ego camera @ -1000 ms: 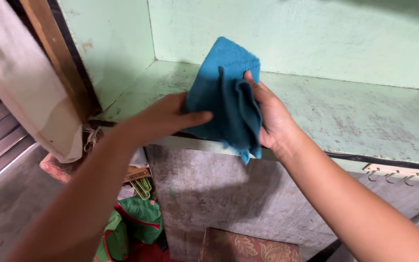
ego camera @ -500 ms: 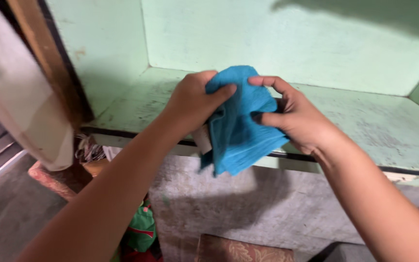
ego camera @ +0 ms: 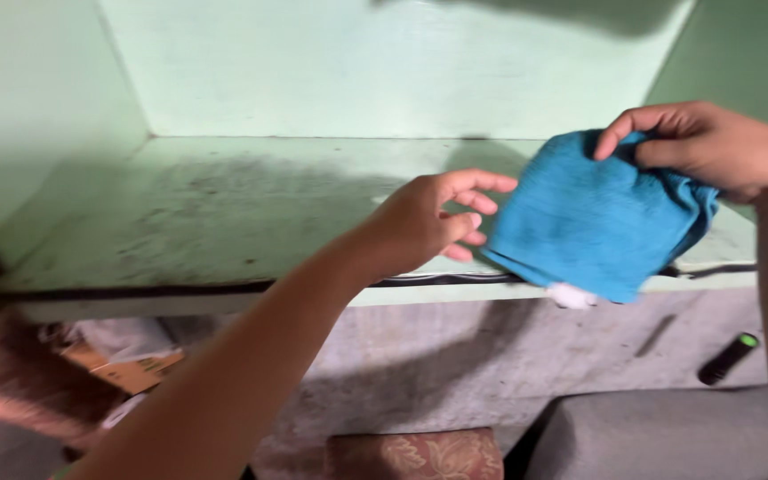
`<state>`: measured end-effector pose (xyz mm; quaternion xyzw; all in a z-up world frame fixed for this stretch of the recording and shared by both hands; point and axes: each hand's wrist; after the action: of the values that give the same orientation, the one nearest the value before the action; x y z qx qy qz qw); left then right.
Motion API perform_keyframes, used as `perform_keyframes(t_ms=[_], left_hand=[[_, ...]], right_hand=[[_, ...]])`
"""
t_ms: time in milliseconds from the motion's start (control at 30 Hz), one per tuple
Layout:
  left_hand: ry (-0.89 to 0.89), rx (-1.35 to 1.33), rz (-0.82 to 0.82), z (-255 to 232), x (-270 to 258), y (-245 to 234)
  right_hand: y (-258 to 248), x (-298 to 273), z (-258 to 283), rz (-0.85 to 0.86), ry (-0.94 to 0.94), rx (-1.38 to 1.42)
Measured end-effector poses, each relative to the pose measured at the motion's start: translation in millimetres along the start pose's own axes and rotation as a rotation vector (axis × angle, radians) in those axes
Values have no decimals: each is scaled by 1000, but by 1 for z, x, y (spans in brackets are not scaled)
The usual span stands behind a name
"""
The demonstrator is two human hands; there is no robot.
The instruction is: The person wipes a light green wooden shelf with a blue cloth, moving from right to left and back, then wipes the front edge and side. The person then wipes the cover of a book titled South Pacific with a blue cloth on a table.
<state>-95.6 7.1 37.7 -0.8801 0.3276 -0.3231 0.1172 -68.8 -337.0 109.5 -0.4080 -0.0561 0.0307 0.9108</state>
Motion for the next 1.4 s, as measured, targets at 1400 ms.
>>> perform_keyframes(t_ms=[1400], left_hand=[[-643, 1070, 348, 75, 42, -30]], right_hand=[[6, 29, -137, 88, 115, -713]])
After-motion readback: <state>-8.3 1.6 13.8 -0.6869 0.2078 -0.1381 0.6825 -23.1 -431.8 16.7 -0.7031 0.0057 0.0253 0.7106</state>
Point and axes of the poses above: each hand's wrist, its own x-axis towards the middle knuckle, its own y-axis out of the palm, z = x × y, and after that the axes turned 11 degrees about y, right-handed
